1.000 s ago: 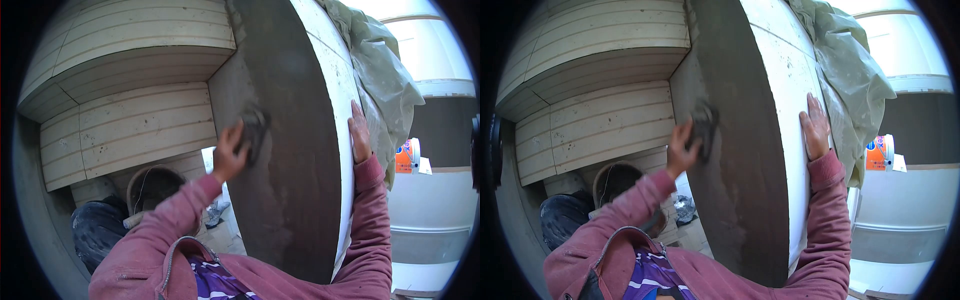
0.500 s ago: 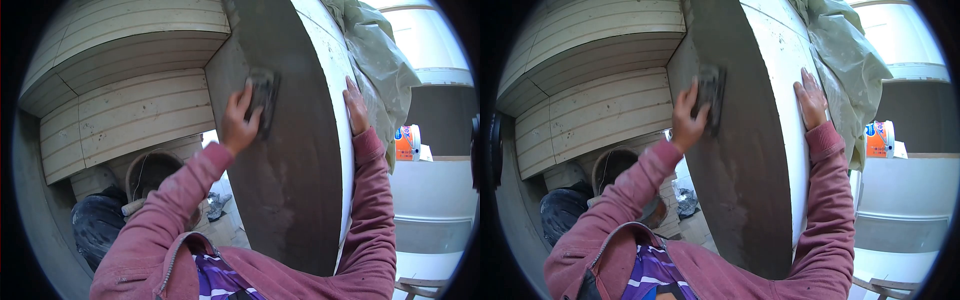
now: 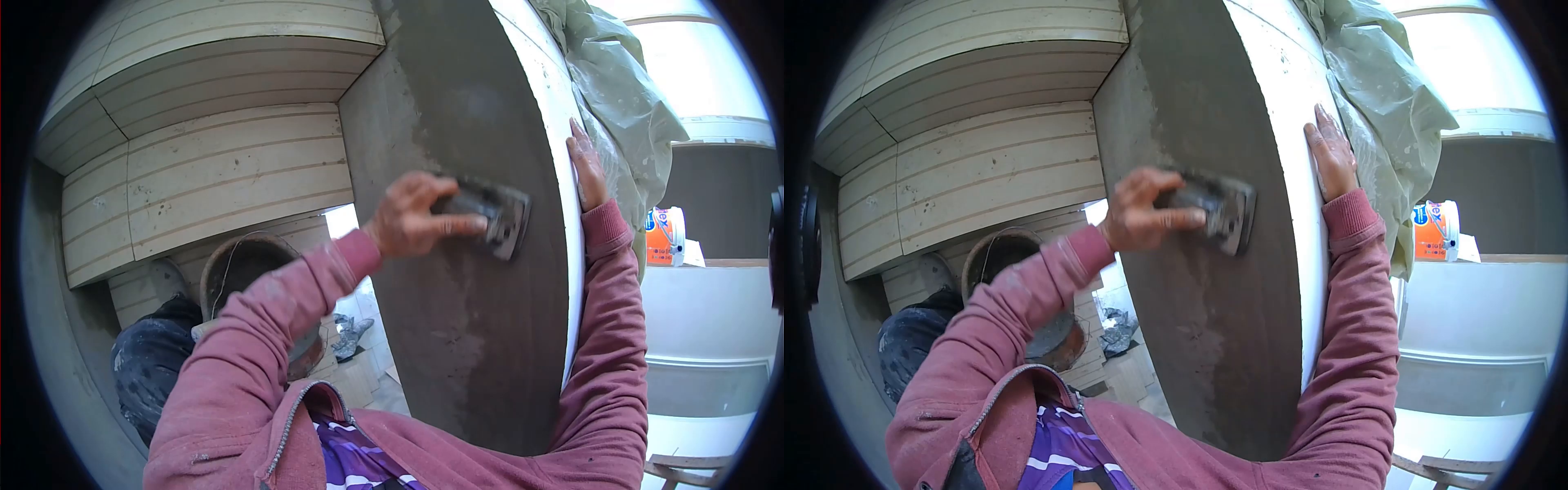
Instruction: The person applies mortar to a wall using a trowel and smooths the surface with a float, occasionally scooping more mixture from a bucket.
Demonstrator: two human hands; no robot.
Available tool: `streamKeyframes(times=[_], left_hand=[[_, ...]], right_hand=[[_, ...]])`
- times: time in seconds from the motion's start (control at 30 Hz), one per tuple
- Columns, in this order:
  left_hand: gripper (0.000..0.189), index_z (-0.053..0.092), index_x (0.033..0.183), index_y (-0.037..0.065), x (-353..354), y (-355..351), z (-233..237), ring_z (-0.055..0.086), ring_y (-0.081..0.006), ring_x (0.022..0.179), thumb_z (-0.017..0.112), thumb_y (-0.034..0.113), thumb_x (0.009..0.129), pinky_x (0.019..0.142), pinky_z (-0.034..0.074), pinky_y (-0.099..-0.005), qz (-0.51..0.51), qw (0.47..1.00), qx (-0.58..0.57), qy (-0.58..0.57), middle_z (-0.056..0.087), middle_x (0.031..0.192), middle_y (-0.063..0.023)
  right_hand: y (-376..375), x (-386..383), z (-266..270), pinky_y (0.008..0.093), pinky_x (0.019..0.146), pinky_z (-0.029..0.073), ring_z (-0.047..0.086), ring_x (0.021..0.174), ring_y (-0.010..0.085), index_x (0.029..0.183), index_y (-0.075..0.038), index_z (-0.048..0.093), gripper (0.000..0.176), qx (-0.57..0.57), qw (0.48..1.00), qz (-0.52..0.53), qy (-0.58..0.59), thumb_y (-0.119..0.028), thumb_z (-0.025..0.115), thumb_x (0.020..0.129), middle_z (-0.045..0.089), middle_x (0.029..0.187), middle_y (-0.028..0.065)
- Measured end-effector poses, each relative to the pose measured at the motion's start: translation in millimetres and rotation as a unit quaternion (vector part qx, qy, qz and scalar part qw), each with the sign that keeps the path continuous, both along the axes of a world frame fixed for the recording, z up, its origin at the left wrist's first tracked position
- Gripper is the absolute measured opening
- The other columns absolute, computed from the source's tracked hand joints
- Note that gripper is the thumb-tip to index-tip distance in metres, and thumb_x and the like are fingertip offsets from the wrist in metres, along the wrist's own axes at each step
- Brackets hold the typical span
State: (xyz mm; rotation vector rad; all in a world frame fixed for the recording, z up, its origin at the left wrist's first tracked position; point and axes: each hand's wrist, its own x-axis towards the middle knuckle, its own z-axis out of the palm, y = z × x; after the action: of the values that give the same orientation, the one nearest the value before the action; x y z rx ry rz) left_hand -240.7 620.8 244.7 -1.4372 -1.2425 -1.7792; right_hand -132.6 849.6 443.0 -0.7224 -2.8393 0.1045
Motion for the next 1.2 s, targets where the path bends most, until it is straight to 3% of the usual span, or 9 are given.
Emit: streamKeyframes(times=[0.1, 0.27, 0.43, 0.5, 0.67, 0.83, 0.97, 1.03, 1.2], left_hand=[[0.038, 0.067, 0.102, 0.024, -50, 29, 7, 0.056, -0.0251, 0.077, 0.068, 0.007, 0.067, 0.067, 0.047, -0.0367, 0.016, 0.999, 0.015, -0.046, 0.055, 0.087, -0.0077], [0.059, 0.053, 0.123, 0.024, -154, 75, -11, 0.058, -0.0211, 0.081, 0.066, 0.001, 0.07, 0.073, 0.049, -0.0323, 0.063, 0.909, -0.131, -0.39, 0.058, 0.102, -0.006], [0.065, 0.045, 0.129, 0.022, -164, 62, -11, 0.058, -0.0165, 0.09, 0.065, -0.001, 0.071, 0.08, 0.048, -0.0283, -0.323, 0.84, -0.056, -0.433, 0.056, 0.114, -0.004], [0.064, 0.047, 0.128, 0.016, -135, 37, -1, 0.056, -0.0104, 0.093, 0.063, -0.006, 0.07, 0.082, 0.045, -0.0235, -0.37, 0.833, -0.104, -0.398, 0.057, 0.117, -0.0019], [0.056, 0.052, 0.122, 0.012, -20, -12, 8, 0.057, -0.0299, 0.097, 0.066, 0.007, 0.067, 0.086, 0.045, -0.0362, -0.31, 0.943, -0.03, -0.12, 0.058, 0.112, -0.013], [0.056, 0.055, 0.118, 0.013, 92, -79, -24, 0.056, -0.0296, 0.098, 0.068, 0.006, 0.064, 0.085, 0.045, -0.0352, -0.503, 0.841, -0.197, -0.035, 0.059, 0.107, -0.0124], [0.056, 0.053, 0.119, 0.006, 51, -66, -13, 0.057, -0.0267, 0.099, 0.07, 0.006, 0.066, 0.085, 0.045, -0.0354, -0.32, 0.924, -0.023, -0.208, 0.055, 0.116, -0.0133], [0.065, 0.039, 0.132, 0.007, 11, -54, -1, 0.054, -0.0149, 0.097, 0.062, -0.001, 0.072, 0.08, 0.044, -0.0271, -0.322, 0.859, -0.046, -0.395, 0.052, 0.121, -0.0091], [0.058, 0.034, 0.133, 0.0, -107, 30, -9, 0.052, -0.0104, 0.093, 0.056, -0.002, 0.08, 0.081, 0.043, -0.0231, -0.229, 0.852, 0.076, -0.464, 0.055, 0.113, -0.0066]], right_hand=[[6, 3, -3, 0.0312, 0.107, 0.015, 0.027, 0.13, 0.0257, 0.131, 0.002, 0.036, 0.06, -0.018, 1.0, 0.009, 0.007, -0.041, 0.038, 0.089, 0.036, 0.137, 0.0154], [5, 3, -5, 0.0305, 0.106, 0.016, 0.029, 0.129, 0.0259, 0.131, 0.002, 0.036, 0.06, -0.037, 0.999, 0.018, 0.032, -0.041, 0.038, 0.089, 0.036, 0.137, 0.0152], [10, 3, -2, 0.0305, 0.106, 0.017, 0.029, 0.129, 0.0255, 0.132, 0.002, 0.035, 0.06, -0.049, 0.998, 0.015, 0.02, -0.041, 0.039, 0.089, 0.036, 0.136, 0.0159], [12, 3, -4, 0.0307, 0.106, 0.017, 0.029, 0.129, 0.0252, 0.132, 0.001, 0.036, 0.06, -0.064, 0.997, 0.022, 0.032, -0.04, 0.039, 0.089, 0.036, 0.136, 0.0162], [16, 3, -4, 0.0302, 0.106, 0.016, 0.029, 0.129, 0.0243, 0.132, 0.0, 0.035, 0.059, -0.055, 0.998, 0.019, 0.032, -0.04, 0.039, 0.089, 0.036, 0.137, 0.0137], [19, 3, -6, 0.0295, 0.107, 0.015, 0.026, 0.131, 0.0231, 0.133, 0.0, 0.034, 0.06, -0.047, 0.999, 0.018, 0.017, -0.042, 0.037, 0.09, 0.034, 0.139, 0.0134], [14, 3, -4, 0.0315, 0.107, 0.014, 0.026, 0.13, 0.0253, 0.133, -0.001, 0.033, 0.061, -0.045, 0.999, 0.01, 0.012, -0.043, 0.035, 0.09, 0.033, 0.139, 0.0139], [13, 5, -5, 0.0317, 0.107, 0.014, 0.026, 0.13, 0.0255, 0.134, -0.001, 0.033, 0.061, -0.045, 0.999, 0.003, 0.012, -0.043, 0.035, 0.09, 0.033, 0.139, 0.0136], [11, 5, -2, 0.0332, 0.107, 0.012, 0.025, 0.131, 0.0249, 0.135, -0.004, 0.032, 0.06, -0.026, 0.999, -0.015, -0.015, -0.044, 0.035, 0.09, 0.032, 0.14, 0.0112]])
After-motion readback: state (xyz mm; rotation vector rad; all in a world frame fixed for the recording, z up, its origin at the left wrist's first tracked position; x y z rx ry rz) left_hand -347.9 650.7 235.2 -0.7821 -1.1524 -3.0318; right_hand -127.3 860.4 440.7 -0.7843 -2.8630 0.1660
